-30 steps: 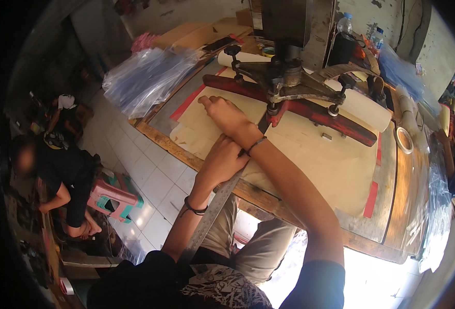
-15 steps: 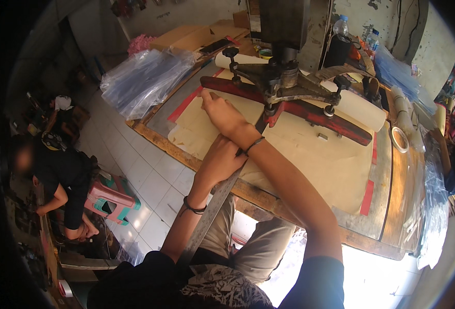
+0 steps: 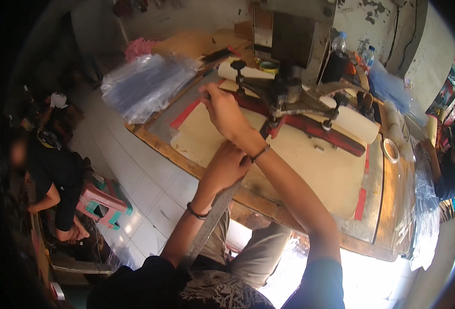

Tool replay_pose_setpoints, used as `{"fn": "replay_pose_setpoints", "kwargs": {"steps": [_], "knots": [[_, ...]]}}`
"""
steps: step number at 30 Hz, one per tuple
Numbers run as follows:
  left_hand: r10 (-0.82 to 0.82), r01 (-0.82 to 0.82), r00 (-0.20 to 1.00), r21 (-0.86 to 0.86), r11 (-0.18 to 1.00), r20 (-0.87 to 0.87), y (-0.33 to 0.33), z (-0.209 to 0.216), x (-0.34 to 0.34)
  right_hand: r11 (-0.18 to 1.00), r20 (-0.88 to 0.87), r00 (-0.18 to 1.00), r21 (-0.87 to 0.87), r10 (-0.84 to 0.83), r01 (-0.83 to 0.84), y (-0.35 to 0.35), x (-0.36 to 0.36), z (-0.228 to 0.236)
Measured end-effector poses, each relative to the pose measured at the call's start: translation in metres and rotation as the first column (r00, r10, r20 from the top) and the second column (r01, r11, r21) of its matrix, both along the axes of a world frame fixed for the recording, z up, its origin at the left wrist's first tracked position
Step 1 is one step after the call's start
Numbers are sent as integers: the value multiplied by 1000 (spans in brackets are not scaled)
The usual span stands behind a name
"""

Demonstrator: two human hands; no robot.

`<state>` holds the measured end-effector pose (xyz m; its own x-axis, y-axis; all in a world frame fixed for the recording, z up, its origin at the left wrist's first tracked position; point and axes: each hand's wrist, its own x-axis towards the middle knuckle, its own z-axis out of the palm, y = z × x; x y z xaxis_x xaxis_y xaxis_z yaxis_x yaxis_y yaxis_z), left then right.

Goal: The person aligns a sheet of material under a stamping machine using a ruler to measure and position it accurately.

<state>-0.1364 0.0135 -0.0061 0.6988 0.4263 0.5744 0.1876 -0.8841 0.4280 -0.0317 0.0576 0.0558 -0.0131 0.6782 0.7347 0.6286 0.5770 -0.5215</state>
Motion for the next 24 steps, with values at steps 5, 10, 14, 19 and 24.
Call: {"fn": "replay_pose_setpoints", "kwargs": {"steps": [5,10,14,19,24], "knots": [[12,-24,994,-113,993,-107,-5,-10,-1,986,-135,991,-166,6,-29,8,10,-43],[-6,-50,979,-266,963,-205,-4,-9,-1,973,58,995,-222,80,-66,15,9,-68],[-4,-21,991,-183,983,-137,0,-18,-1,985,89,996,-173,-9,24,10,9,-61],[-5,-11,993,-133,991,-116,4,-16,2,974,262,957,-148,-126,169,14,11,-53],[-42,19,991,-182,983,-124,2,-22,1,914,513,816,-134,-267,384,7,-1,-49]]}}
